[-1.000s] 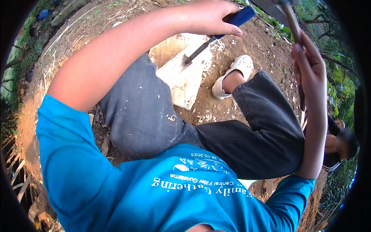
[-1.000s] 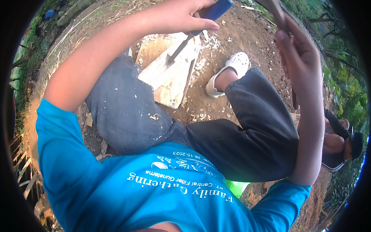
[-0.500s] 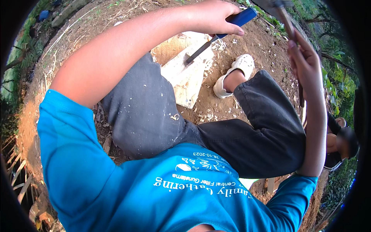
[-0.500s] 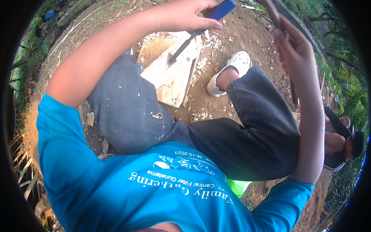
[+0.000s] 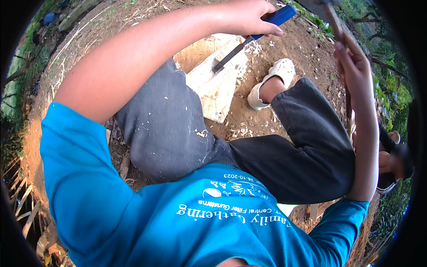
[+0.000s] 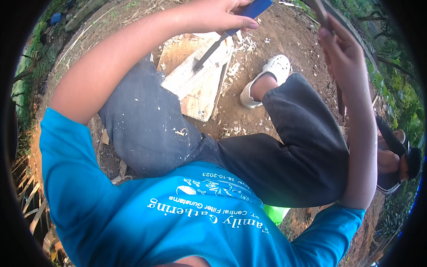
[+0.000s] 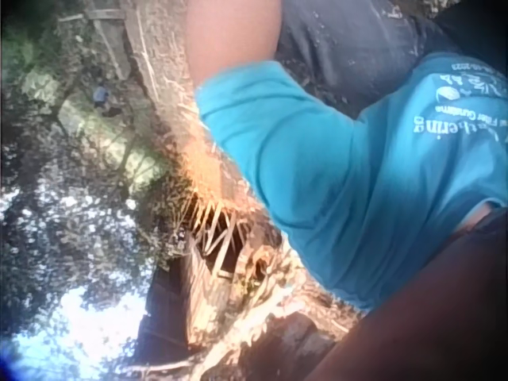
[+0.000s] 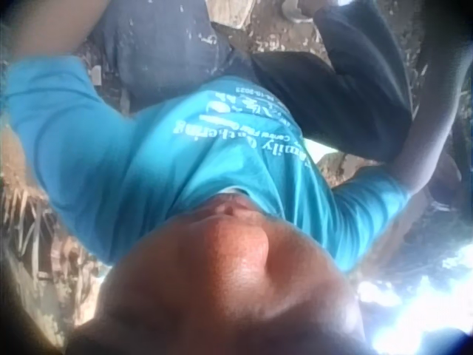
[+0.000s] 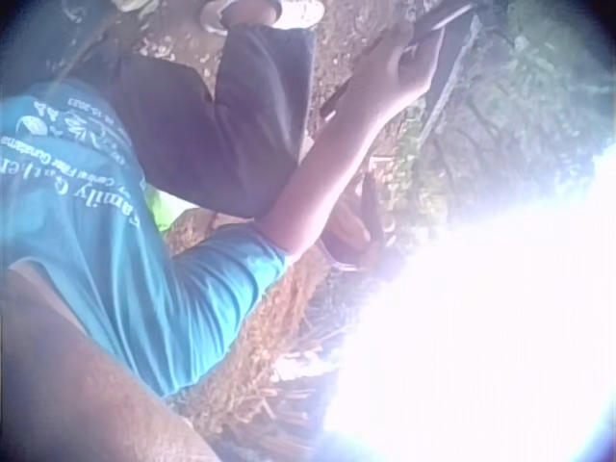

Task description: The person carves a piece of wood using a chisel and a hammer, then uses a knife to further shape and detail the wood while sitting on the ground.

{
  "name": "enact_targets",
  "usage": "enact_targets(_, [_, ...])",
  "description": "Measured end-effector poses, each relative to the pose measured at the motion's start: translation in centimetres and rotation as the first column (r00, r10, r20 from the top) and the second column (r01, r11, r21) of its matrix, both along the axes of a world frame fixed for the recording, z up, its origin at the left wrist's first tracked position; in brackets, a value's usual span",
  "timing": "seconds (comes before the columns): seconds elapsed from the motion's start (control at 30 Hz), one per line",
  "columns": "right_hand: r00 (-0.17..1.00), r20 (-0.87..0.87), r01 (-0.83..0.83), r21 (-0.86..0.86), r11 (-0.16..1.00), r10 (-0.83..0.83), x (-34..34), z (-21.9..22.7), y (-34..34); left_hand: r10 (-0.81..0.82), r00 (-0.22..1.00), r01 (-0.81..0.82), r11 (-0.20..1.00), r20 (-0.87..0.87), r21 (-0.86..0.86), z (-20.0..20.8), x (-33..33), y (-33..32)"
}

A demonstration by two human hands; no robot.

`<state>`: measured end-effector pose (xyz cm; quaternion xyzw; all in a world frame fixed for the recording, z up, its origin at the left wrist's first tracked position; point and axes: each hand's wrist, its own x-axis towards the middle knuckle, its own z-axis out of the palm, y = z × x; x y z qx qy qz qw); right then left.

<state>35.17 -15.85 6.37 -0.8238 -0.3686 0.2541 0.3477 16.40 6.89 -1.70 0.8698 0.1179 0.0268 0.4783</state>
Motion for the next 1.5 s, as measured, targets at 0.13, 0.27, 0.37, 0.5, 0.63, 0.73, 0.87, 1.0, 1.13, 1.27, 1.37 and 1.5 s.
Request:
enact_targets(0.13, [0.998, 0.011, -0.063, -0.093, 0.994, 0.064, 0.3, -1.2, -0.4, 0.013, 0.998, -0.018, 0.996, -0.066, -0.082, -0.3, 0.3, -0.2])
enact_targets(0.27, [0.994, -0.101, -0.043, 0.011, 0.999, 0.044, 0.0, -0.8, 0.1, 0.015, 0.998, -0.023, 0.988, -0.057, -0.152, -0.3, 0.3, -0.3])
enact_targets(0.37, [0.998, -0.064, -0.034, -0.132, 0.991, 0.026, -0.7, -0.1, 0.1, -0.029, 0.994, 0.01, 0.985, -0.109, -0.173, 0.4, 0.4, -0.5])
enact_targets(0.5, [0.998, -0.058, 0.0, 0.016, 1.0, 0.001, 0.1, 0.3, 0.7, -0.032, 0.995, 0.015, 0.985, -0.099, -0.17, 0.3, -0.4, -0.8])
enact_targets(0.63, [0.992, -0.039, -0.127, -0.197, 0.972, 0.122, -1.1, 0.0, 0.2, -0.039, 0.993, 0.017, 0.981, -0.109, -0.194, 0.0, -0.1, -1.0])
enact_targets(0.73, [0.996, -0.072, -0.053, -0.068, 0.996, 0.048, -0.3, -1.0, 0.2, -0.041, 0.994, 0.023, 0.983, -0.1, -0.18, -0.3, 0.1, -0.9])
enact_targets(0.87, [0.995, -0.089, -0.042, -0.11, 0.993, 0.032, -1.0, -0.5, 0.9, -0.044, 0.992, 0.022, 0.984, -0.12, -0.175, -0.3, -0.2, -0.6])
enact_targets(1.0, [0.998, -0.06, -0.026, -0.001, 1.0, 0.026, 0.4, -1.2, 0.6, -0.057, 0.995, 0.043, 0.987, -0.086, -0.157, -0.2, -0.2, -0.9])
enact_targets(1.13, [0.994, -0.06, -0.092, -0.105, 0.99, 0.086, 0.0, -1.2, 0.8, -0.003, 0.994, -0.012, 0.991, -0.114, -0.131, -0.3, 0.3, -0.4])
enact_targets(1.27, [0.997, -0.04, -0.065, -0.123, 0.99, 0.06, 0.6, 0.4, 0.9, -0.011, 0.996, -0.001, 0.99, -0.086, -0.143, -0.3, 0.3, -0.3])
enact_targets(1.37, [0.995, 0.085, -0.059, 0.043, 0.997, 0.055, 1.3, 1.1, 0.9, -0.017, 0.996, 0.0, 0.983, -0.091, -0.182, -0.3, 0.3, -0.3])
enact_targets(1.5, [0.986, -0.159, 0.077, 0.173, 0.982, -0.049, 1.9, 1.4, 1.3, -0.025, 0.998, 0.015, 0.984, -0.055, -0.176, -0.7, 0.2, -0.1])
